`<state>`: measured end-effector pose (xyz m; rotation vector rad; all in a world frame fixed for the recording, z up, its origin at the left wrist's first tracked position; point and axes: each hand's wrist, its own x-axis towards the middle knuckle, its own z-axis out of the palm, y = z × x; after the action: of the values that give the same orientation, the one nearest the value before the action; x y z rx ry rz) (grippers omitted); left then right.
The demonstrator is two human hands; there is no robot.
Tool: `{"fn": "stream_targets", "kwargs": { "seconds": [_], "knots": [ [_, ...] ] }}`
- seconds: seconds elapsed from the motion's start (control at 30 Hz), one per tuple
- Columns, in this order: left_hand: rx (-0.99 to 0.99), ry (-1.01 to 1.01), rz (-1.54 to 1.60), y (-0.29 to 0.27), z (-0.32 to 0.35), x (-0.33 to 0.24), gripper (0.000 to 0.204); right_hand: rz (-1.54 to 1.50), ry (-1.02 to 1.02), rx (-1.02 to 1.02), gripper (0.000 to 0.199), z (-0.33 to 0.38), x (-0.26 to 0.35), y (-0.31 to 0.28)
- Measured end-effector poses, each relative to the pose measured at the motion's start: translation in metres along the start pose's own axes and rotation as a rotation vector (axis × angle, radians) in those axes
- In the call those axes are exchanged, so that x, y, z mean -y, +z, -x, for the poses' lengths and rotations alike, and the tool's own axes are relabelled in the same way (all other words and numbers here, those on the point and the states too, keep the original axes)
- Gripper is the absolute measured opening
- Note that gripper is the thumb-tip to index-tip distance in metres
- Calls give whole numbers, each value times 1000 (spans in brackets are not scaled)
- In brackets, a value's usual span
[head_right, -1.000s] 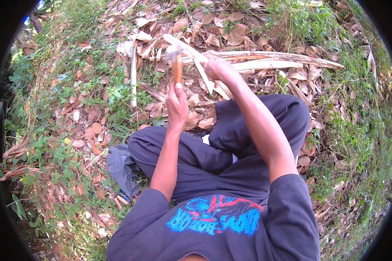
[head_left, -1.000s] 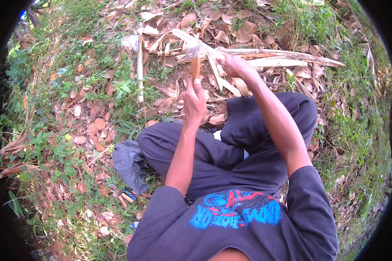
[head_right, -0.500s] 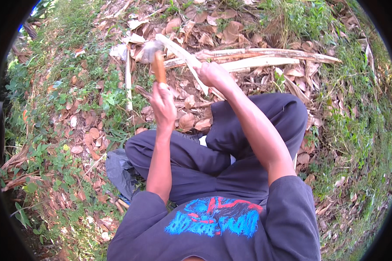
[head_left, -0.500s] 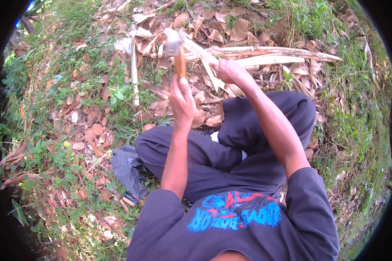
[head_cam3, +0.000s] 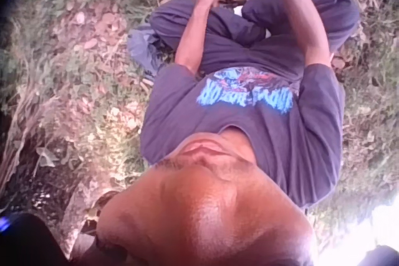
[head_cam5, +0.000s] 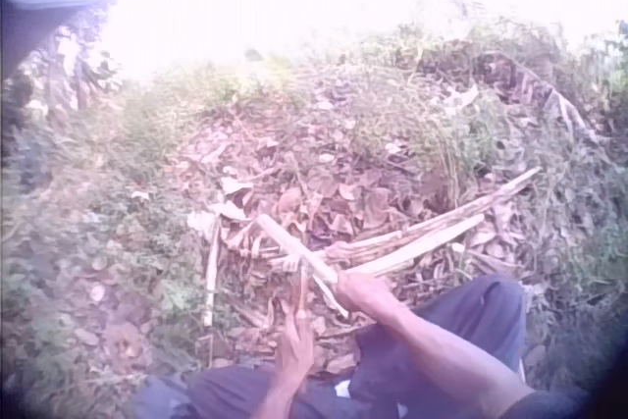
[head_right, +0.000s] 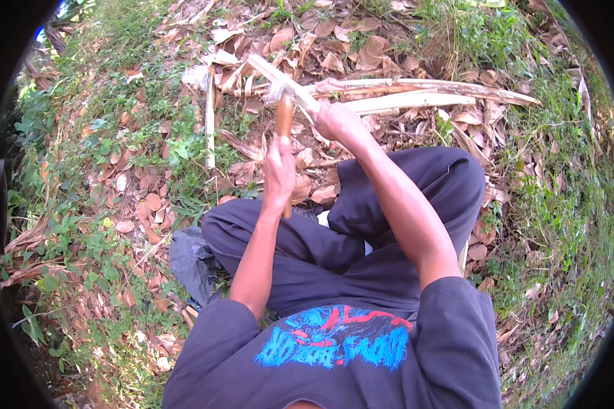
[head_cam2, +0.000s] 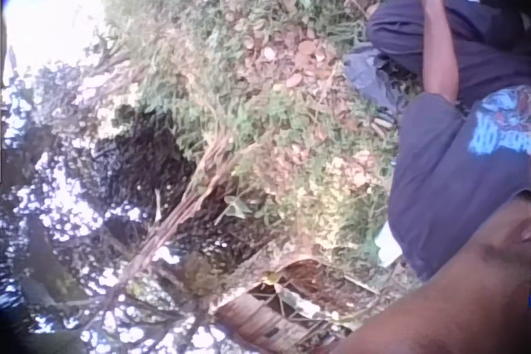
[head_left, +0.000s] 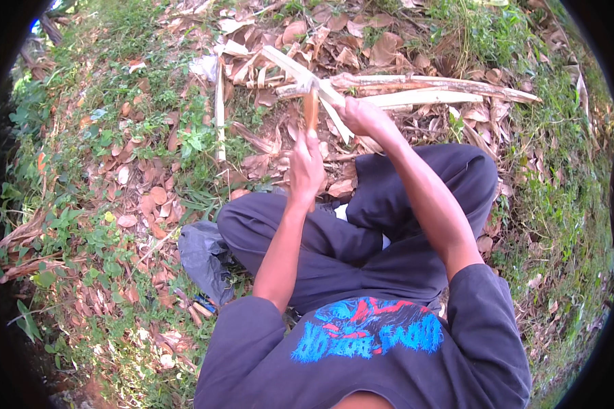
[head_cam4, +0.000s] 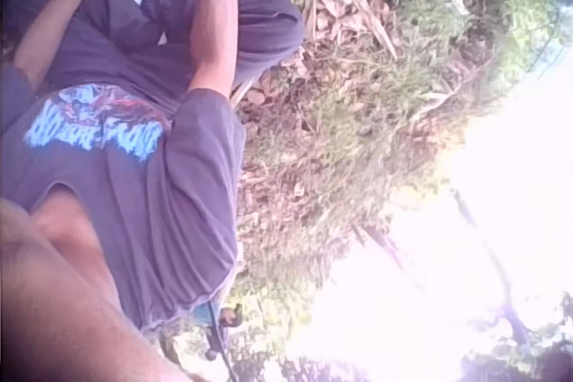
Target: The person sits on the ground and uses a hammer to split a piece of light-colored wood into smaller slats. They repeatedly position the wood and strike it with the hammer, accumulating a pile of split wood pieces.
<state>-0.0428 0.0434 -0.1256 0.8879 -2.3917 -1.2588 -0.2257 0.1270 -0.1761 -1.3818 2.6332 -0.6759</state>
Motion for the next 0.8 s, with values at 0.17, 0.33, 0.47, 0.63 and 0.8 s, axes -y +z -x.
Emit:
{"fn": "stream_targets", "kwargs": {
  "seconds": [0.17, 0.33, 0.47, 0.63, 0.8],
  "knots": [
    [-241, 94, 303, -26, -8, -29, 47, -257, 209, 175, 45, 3, 18, -39],
    [-189, 161, -94, 7, 7, 32, 47, -199, 181, 184, 47, 5, 36, -27],
    [-204, -2, 360, -29, 10, -30, 46, -207, 141, 155, 48, 9, 14, -12],
    [-7, -54, 125, -3, 15, 11, 47, -158, 110, 56, 42, 5, 15, -7],
    [-177, -56, 496, -39, 13, -26, 47, -126, 49, 295, 58, 2, 5, -30]
  ]
}}
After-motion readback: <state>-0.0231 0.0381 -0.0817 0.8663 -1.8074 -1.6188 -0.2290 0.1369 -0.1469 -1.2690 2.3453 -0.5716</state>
